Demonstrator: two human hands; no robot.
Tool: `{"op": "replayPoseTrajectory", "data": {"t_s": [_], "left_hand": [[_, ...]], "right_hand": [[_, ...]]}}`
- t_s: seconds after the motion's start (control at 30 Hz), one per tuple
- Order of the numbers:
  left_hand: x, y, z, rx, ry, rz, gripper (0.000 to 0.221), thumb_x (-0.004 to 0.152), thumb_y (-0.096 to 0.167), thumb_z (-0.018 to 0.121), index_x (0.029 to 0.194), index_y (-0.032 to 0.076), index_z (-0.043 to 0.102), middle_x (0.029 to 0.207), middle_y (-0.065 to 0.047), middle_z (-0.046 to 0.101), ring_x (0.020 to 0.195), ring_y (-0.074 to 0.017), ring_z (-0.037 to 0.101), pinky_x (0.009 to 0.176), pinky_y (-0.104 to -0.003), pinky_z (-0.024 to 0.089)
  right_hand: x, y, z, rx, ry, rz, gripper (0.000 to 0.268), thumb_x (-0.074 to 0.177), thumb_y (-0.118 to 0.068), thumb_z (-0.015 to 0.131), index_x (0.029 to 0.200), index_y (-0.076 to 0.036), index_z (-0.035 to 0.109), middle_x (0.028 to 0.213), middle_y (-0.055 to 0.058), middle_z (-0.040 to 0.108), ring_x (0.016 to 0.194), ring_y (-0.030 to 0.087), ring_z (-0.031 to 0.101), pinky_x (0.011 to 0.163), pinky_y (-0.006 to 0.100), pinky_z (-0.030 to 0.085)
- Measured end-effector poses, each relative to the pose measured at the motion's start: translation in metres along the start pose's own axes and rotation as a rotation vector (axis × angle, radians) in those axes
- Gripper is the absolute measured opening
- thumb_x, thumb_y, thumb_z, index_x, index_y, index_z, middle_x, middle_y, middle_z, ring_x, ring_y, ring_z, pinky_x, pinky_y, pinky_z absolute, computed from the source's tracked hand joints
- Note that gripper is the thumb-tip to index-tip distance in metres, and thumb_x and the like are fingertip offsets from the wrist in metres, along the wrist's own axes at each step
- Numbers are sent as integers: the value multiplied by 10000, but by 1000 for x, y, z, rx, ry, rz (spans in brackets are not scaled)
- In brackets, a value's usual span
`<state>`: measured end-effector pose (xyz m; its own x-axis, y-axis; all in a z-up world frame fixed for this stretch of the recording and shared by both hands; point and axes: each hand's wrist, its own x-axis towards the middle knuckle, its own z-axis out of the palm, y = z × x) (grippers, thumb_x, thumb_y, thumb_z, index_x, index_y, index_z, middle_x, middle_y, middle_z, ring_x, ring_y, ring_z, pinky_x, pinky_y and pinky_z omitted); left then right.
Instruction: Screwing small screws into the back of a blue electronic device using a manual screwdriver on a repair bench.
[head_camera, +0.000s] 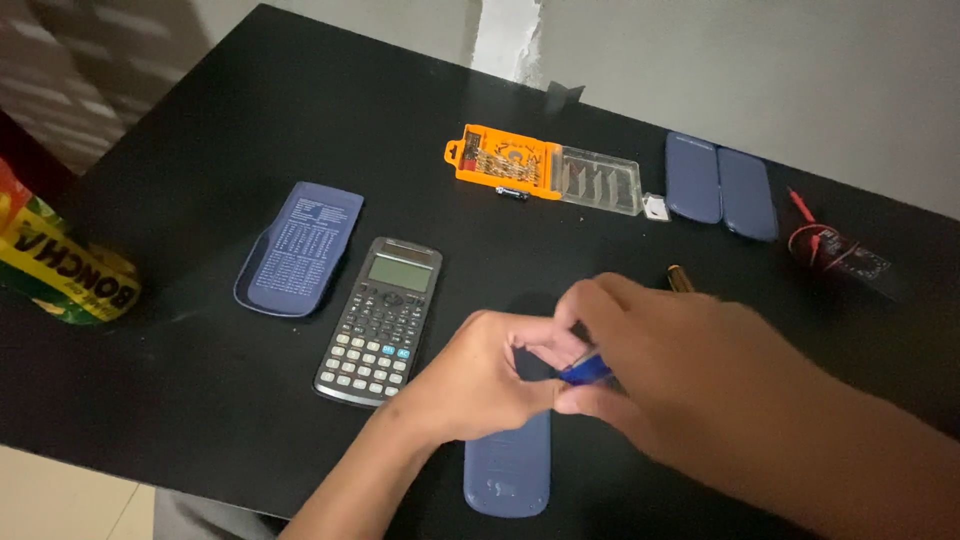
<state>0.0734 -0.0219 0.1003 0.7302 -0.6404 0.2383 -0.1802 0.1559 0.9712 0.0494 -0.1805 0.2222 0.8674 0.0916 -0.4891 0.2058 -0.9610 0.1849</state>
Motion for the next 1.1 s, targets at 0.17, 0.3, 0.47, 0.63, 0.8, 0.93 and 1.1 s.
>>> {"op": "replayPoseTrajectory", "data": {"t_s": [0.17,0.3,0.47,0.63,0.8,0.93,1.1], "left_hand": [[2,9,3,113,83,-140,226,724,251,894,857,165,732,883,12,796,884,-119,750,831,-295,566],[1,12,-6,-12,-141,-46,128,996,176,646,1092,115,705,1162,-5,755,1178,-124,693,1057,-332,511],[6,16,-3,-97,-29,-129,144,822,102,797,963,86,767,991,-43,792,967,-109,723,854,-285,552],[8,17,2,47,91,-295,289,630,238,928,767,132,696,900,-30,794,575,-91,565,361,-272,453],[5,-10,-5,-156,-206,20,210,1009,-2,593,1205,72,590,1226,-66,709,1202,-132,660,1101,-302,506],[9,14,-6,26,-113,-113,156,923,48,721,1044,128,664,1004,-11,770,995,-146,751,986,-317,576],[12,14,-2,26,25,-202,445,662,110,920,953,152,586,835,33,669,794,-106,646,757,-295,535]], "right_hand": [[4,12,18,-163,46,-31,295,1043,-614,431,1028,-350,560,907,-97,653,725,218,682,602,404,513],[6,18,15,-56,-20,-124,56,1010,-259,493,1015,-314,480,961,-112,527,661,181,559,585,410,429],[-6,2,-9,-137,-47,-145,176,1020,-372,416,1124,-320,548,1073,-50,585,678,206,637,592,403,516],[-3,5,-3,-257,5,-103,231,1078,-568,422,1150,-351,454,758,-67,676,600,229,665,535,388,484],[-4,-5,-23,94,-235,186,254,1011,-463,553,1225,-404,429,965,-42,755,876,219,751,789,401,521],[-9,2,-19,6,-204,-18,155,1057,-451,535,1148,-382,430,622,-55,438,490,116,301,518,322,270],[-6,-3,-2,-211,-21,-16,299,1074,-574,326,1100,-288,409,707,-29,682,556,266,655,520,432,472]]}}
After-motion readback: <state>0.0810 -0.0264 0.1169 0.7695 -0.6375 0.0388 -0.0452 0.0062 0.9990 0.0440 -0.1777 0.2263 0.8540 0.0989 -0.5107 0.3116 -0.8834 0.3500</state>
